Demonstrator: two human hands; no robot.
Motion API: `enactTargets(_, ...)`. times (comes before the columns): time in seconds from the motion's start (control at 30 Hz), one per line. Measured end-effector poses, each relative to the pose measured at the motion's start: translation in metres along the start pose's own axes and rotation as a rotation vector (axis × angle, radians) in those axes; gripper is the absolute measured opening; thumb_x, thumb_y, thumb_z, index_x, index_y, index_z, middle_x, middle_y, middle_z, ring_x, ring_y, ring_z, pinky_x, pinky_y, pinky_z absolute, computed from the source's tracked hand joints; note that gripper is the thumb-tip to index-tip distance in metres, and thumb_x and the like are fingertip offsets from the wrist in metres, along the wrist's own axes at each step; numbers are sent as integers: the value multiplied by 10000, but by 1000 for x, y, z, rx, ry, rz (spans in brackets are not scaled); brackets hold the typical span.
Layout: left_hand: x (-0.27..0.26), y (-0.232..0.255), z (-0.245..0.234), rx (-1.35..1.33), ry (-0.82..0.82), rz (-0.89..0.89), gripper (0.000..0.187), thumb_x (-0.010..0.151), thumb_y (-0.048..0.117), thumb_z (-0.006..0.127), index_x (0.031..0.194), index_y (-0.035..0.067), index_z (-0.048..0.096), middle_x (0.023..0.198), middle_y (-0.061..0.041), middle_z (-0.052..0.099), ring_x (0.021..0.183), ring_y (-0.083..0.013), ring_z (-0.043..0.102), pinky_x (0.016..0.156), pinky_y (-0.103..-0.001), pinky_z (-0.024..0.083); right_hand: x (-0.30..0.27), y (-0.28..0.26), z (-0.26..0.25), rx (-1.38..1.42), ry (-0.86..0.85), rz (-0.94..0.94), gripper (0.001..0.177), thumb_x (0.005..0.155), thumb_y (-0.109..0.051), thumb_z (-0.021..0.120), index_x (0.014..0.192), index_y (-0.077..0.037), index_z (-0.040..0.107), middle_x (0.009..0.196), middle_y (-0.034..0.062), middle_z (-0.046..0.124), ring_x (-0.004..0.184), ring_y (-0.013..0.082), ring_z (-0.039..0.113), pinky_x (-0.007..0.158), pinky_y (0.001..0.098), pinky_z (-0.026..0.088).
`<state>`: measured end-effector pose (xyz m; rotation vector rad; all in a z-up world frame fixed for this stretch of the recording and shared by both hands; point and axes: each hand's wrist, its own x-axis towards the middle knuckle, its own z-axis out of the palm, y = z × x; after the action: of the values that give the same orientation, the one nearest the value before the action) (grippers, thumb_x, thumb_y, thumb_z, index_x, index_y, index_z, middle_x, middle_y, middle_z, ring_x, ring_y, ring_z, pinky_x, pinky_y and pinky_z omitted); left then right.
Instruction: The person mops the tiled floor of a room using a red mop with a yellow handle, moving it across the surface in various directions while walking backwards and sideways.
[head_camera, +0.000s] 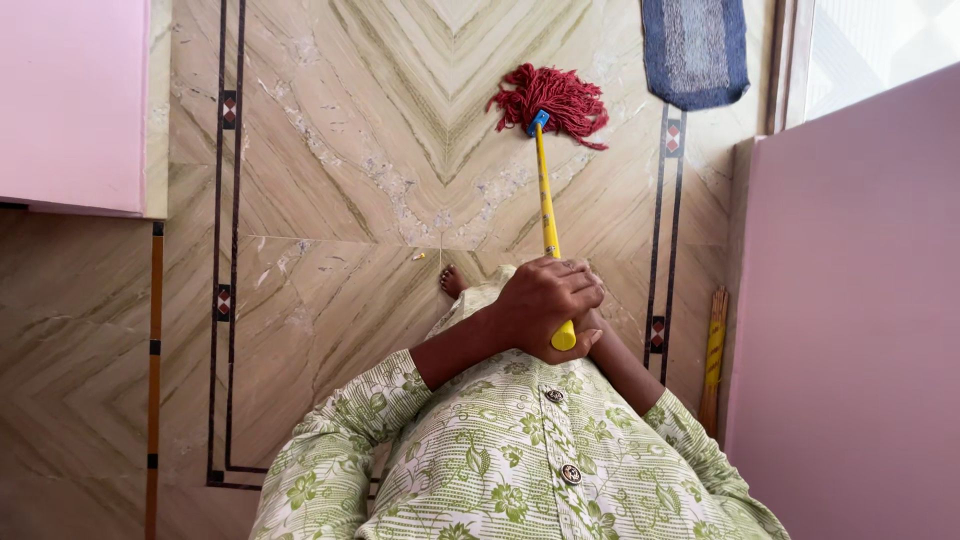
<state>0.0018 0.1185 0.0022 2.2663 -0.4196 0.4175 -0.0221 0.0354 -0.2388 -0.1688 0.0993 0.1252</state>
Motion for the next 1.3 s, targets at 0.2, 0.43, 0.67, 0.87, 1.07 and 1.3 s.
enactTargets(0.2, -1, 28, -3, 55, -65, -27, 388, 793, 352, 711, 993, 20, 726, 1075, -202, 738, 1107, -389, 714, 979, -482, 549, -16, 0, 1, 167, -212, -222, 278, 1045, -368, 561, 1045, -91, 534, 984, -13, 527, 956, 61, 549, 965, 235, 458)
enactTargets(0.43, 0, 30, -34, 107, -30, -134, 423, 760, 353, 709, 996, 3, 735, 1102, -219, 737, 1083, -411, 711, 947, -482, 546, -19, 26, -2, 1102, -77, -53, 301, 1045, -325, 479, 1145, -57, 572, 1118, 3, 586, 1069, 34, 565, 1025, 208, 424)
enactTargets(0.67, 1, -33, -48, 150, 112, -136, 411, 739, 381, 734, 974, 45, 705, 1070, -159, 723, 1065, -351, 691, 959, -462, 544, 20, 62, -19, 115, 129, -22, 302, 910, -294, 519, 1017, -20, 585, 1021, 76, 620, 957, 97, 619, 888, 206, 495)
enactTargets(0.87, -25, -96, -60, 129, 22, -197, 314, 796, 325, 713, 985, 75, 697, 1034, -96, 724, 1020, -298, 691, 911, -444, 547, 58, 91, -33, 60, 130, 128, 292, 931, -240, 499, 1056, 3, 602, 1057, 104, 645, 966, 141, 648, 893, 252, 518)
enactTargets(1.07, -26, -137, -90, 141, 185, -147, 405, 736, 363, 752, 994, 57, 690, 1048, -131, 702, 1062, -324, 682, 932, -456, 539, 70, 140, 9, 270, 110, 152, 291, 953, -185, 478, 1096, 26, 618, 1092, 132, 670, 975, 185, 677, 898, 298, 541)
enactTargets(1.3, -1, -138, -140, 8, 253, -118, 356, 731, 318, 807, 964, 90, 664, 1071, -100, 695, 1090, -315, 705, 939, -450, 565, 65, 208, 223, 2515, 77, 358, 301, 979, -121, 453, 1142, 53, 636, 1134, 165, 700, 986, 236, 710, 904, 351, 568)
